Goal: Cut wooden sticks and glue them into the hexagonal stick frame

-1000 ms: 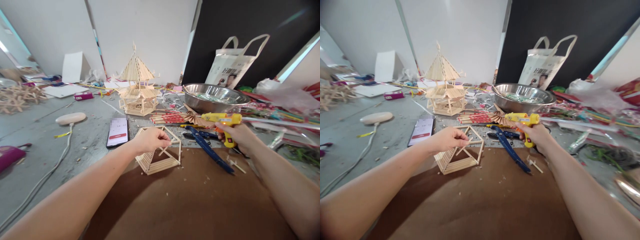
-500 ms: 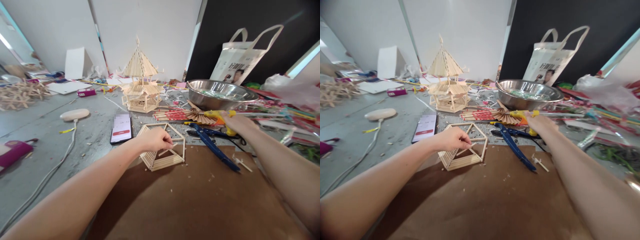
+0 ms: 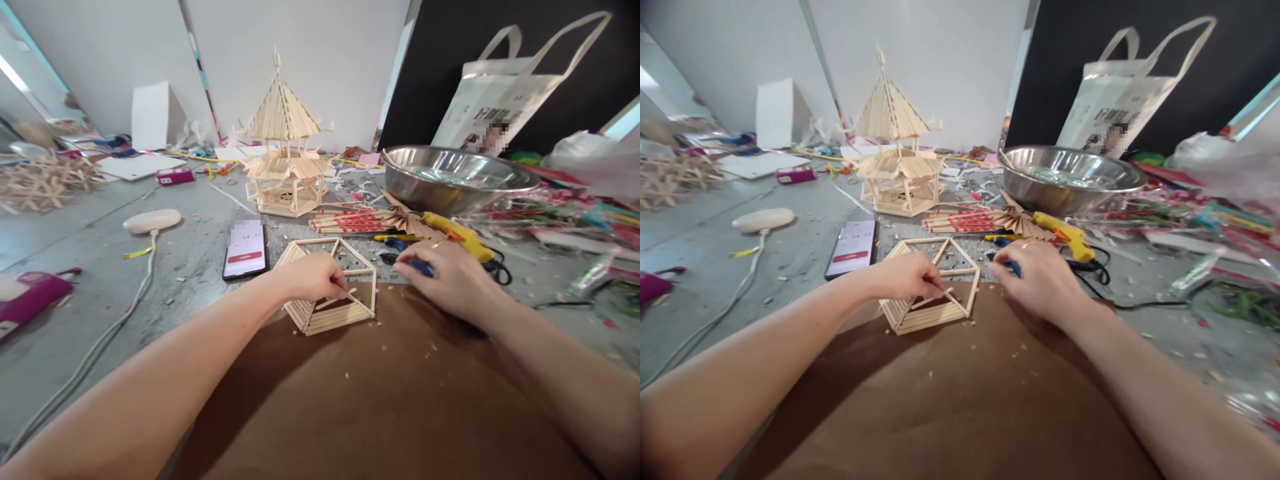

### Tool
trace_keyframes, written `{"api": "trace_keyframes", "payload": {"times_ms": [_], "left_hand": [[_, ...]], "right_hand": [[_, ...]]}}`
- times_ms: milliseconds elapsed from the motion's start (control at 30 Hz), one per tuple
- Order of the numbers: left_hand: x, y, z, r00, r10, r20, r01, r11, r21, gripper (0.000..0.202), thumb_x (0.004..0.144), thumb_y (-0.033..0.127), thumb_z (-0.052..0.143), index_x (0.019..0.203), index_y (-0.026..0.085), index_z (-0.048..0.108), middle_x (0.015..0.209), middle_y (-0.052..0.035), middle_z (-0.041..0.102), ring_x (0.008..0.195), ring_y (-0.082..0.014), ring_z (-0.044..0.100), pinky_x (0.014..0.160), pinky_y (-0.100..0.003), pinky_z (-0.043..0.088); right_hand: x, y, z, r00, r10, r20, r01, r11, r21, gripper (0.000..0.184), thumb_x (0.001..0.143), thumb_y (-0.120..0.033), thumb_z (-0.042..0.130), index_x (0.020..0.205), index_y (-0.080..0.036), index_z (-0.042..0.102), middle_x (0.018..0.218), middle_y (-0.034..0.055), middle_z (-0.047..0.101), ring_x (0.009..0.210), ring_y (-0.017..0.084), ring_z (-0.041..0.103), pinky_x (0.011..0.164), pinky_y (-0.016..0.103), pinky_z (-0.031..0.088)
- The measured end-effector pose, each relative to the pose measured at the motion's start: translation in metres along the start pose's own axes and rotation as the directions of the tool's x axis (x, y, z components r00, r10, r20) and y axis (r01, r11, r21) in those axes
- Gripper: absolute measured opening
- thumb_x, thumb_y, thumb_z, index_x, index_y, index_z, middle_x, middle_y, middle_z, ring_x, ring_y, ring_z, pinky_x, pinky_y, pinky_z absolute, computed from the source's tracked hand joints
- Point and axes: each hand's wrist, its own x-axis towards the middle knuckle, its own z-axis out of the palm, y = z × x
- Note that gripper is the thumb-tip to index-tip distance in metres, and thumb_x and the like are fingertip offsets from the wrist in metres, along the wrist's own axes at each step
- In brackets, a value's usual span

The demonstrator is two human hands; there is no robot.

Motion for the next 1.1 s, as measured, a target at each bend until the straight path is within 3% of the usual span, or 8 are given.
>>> {"api": "trace_keyframes", "payload": {"times_ms": [67, 167, 667, 1100], "left_hand": [[0.0, 0.0, 0.001, 1.0, -0.001, 0.019, 0.001, 1.0, -0.004, 0.022, 0.066, 0.029, 0.051, 0.076, 0.016, 0.065, 0.068, 0.0002, 0.064, 0.058, -0.0085, 0.053, 0.052, -0.017, 0.034], [0.0, 0.0, 0.002, 0.999, -0.01, 0.033, 0.01, 1.0, -0.019, 0.022, 0.065, 0.029, 0.051, 0.077, 0.016, 0.065, 0.069, -0.0003, 0.064, 0.058, -0.0088, 0.053, 0.053, -0.017, 0.034], [-0.001, 0.003, 0.001, 0.994, -0.011, 0.106, 0.008, 1.0, 0.029, 0.021, 0.065, 0.025, 0.05, 0.077, 0.016, 0.065, 0.069, 0.0002, 0.064, 0.058, -0.0086, 0.051, 0.054, -0.018, 0.033], [-0.001, 0.002, 0.002, 0.993, 0.002, 0.122, -0.004, 1.0, 0.016, 0.02, 0.064, 0.023, 0.049, 0.074, 0.016, 0.065, 0.066, 0.0005, 0.063, 0.056, -0.0084, 0.049, 0.053, -0.018, 0.032]], "right_hand": [[-0.008, -0.014, 0.006, 0.989, -0.146, 0.039, 0.142, 0.985, 0.102, 0.028, 0.074, -0.042, 0.041, 0.081, -0.019, 0.057, 0.083, 0.005, 0.06, 0.08, 0.018, 0.052, 0.073, 0.032, 0.035], [-0.015, -0.024, 0.014, 0.971, -0.212, 0.112, 0.189, 0.964, 0.185, 0.034, 0.07, -0.046, 0.045, 0.088, -0.019, 0.054, 0.09, 0.0063, 0.058, 0.089, 0.02, 0.05, 0.077, 0.035, 0.035], [-0.022, -0.027, 0.027, 0.959, -0.218, 0.181, 0.178, 0.96, 0.218, 0.042, 0.068, -0.05, 0.046, 0.096, -0.019, 0.053, 0.102, 0.0079, 0.053, 0.1, 0.022, 0.043, 0.084, 0.039, 0.032], [-0.023, -0.028, 0.03, 0.966, -0.221, 0.137, 0.188, 0.958, 0.218, 0.041, 0.067, -0.049, 0.047, 0.096, -0.02, 0.052, 0.101, 0.0078, 0.053, 0.098, 0.023, 0.044, 0.082, 0.04, 0.033]]}}
